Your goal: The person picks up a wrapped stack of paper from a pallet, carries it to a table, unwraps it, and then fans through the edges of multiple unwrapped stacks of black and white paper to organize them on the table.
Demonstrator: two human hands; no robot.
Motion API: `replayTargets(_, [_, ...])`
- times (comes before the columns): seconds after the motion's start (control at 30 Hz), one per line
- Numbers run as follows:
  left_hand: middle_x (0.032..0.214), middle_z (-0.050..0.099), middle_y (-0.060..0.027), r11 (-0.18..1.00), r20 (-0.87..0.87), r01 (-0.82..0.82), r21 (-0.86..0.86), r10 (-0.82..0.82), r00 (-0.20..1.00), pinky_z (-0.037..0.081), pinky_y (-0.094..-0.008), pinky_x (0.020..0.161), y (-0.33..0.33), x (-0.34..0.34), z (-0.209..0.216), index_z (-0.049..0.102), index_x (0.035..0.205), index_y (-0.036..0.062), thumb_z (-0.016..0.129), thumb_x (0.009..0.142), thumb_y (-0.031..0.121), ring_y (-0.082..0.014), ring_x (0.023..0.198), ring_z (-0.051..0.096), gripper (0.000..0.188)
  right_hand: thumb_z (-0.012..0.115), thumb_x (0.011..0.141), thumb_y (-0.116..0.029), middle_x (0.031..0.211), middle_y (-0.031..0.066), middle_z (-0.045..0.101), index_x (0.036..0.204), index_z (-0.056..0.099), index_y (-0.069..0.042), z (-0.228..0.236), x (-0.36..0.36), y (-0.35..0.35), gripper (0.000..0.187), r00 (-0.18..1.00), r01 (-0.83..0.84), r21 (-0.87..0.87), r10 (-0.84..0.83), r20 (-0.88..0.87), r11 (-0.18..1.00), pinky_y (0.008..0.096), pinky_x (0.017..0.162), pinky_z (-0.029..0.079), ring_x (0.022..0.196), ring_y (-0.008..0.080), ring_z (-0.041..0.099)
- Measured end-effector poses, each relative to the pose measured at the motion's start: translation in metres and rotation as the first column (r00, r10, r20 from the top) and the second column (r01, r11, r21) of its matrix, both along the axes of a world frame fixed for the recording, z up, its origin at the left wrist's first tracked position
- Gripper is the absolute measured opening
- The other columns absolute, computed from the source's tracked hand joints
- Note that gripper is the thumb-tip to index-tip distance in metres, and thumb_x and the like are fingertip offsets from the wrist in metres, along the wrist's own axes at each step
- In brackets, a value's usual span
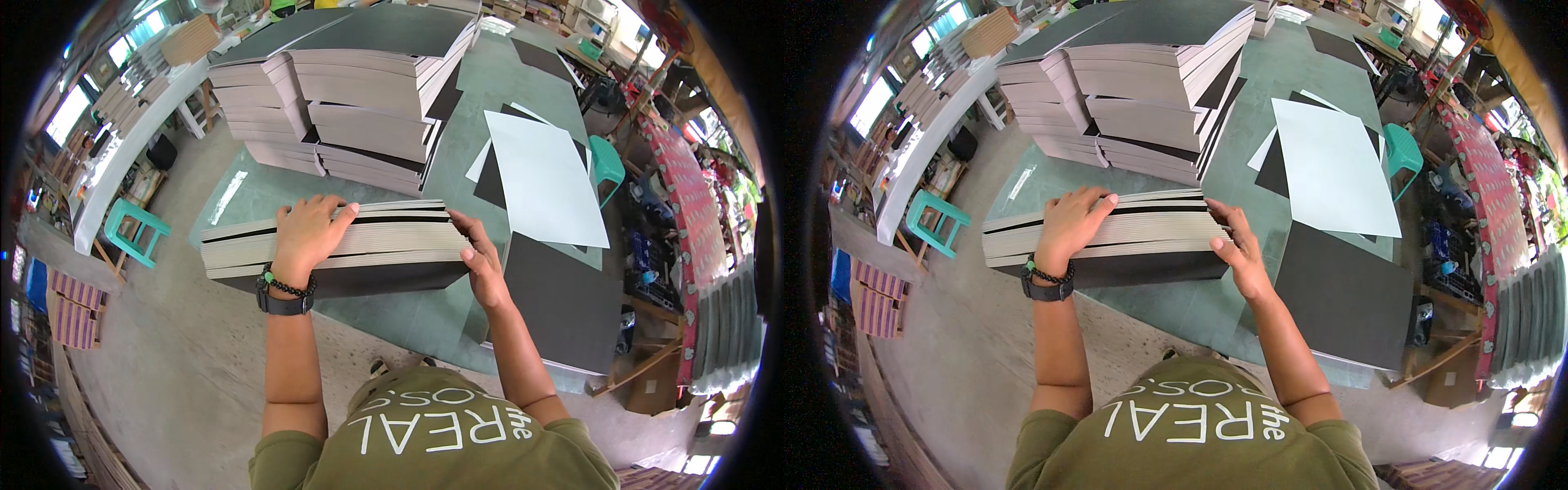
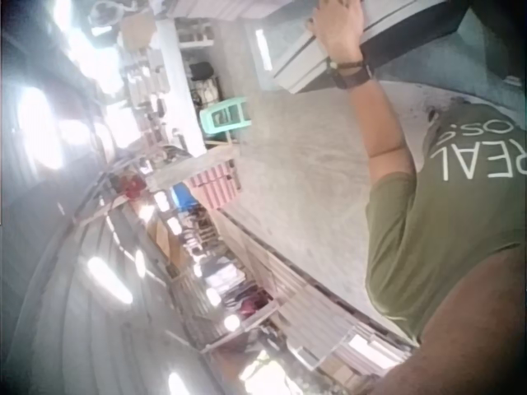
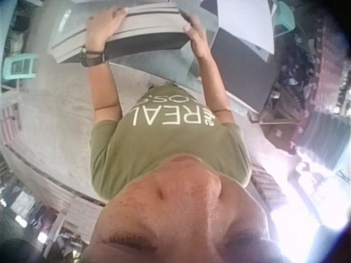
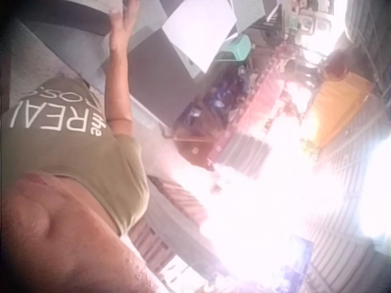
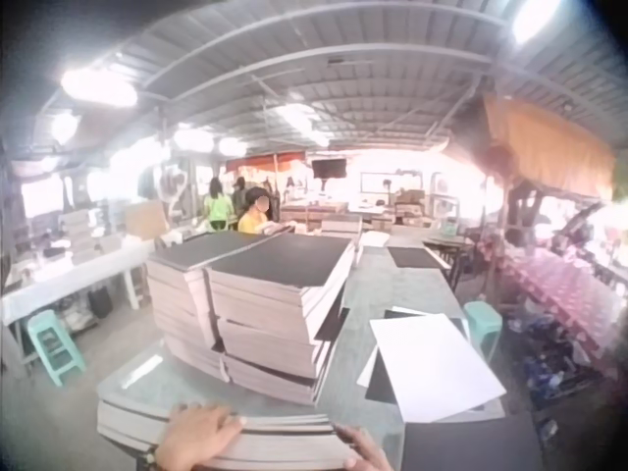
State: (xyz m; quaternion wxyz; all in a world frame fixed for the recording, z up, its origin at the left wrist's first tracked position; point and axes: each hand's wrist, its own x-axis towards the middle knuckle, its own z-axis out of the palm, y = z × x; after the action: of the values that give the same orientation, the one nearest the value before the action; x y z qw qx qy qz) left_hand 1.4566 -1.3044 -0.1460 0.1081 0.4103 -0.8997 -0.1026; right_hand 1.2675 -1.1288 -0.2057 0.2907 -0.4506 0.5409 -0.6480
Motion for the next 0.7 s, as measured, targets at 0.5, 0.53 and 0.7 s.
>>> replayTargets(0.5, [0.100,0.062,-0.0082,1.000,0.006,-0.007,0.016,0.007,1.000,0.030,-0.0457,0.092,-0.006,-0.003,0.003,0.064,0.102,0.0156,0.038,0.088,0.051,-0.0269,0.098,0.055,0.047,0.044,0.084,-0.046,0.109,0.0084,0.044,0.132,0.043,-0.003,0.008,-0.015,-0.010,0.065,0.995,-0.095,0.009,0.095,-0.004,0.995,0.0301,0.097,0.026,0.107,0.0196,0.039])
replayTargets(0.53, [0.100,0.062,-0.0081,1.000,0.004,-0.005,0.017,0.005,1.000,0.030,-0.0456,0.092,-0.007,-0.004,0.002,0.064,0.102,0.0154,0.038,0.088,0.051,-0.0268,0.098,0.055,0.047,0.045,0.084,-0.045,0.109,0.0082,0.044,0.131,0.044,-0.003,0.007,-0.015,-0.010,0.064,0.995,-0.100,0.000,0.100,-0.004,0.995,0.0299,0.096,0.026,0.106,0.0195,0.040])
replayTargets(0.7, [0.102,0.062,-0.0073,1.000,0.032,-0.002,0.022,0.002,0.999,0.029,-0.0443,0.091,-0.010,-0.008,0.004,0.064,0.103,0.0152,0.037,0.088,0.052,-0.0266,0.101,0.054,0.047,0.047,0.082,-0.042,0.108,0.0076,0.044,0.130,0.046,-0.002,0.006,-0.018,-0.009,0.062,0.995,-0.094,0.002,0.094,-0.024,0.996,0.0295,0.095,0.027,0.105,0.0192,0.040])
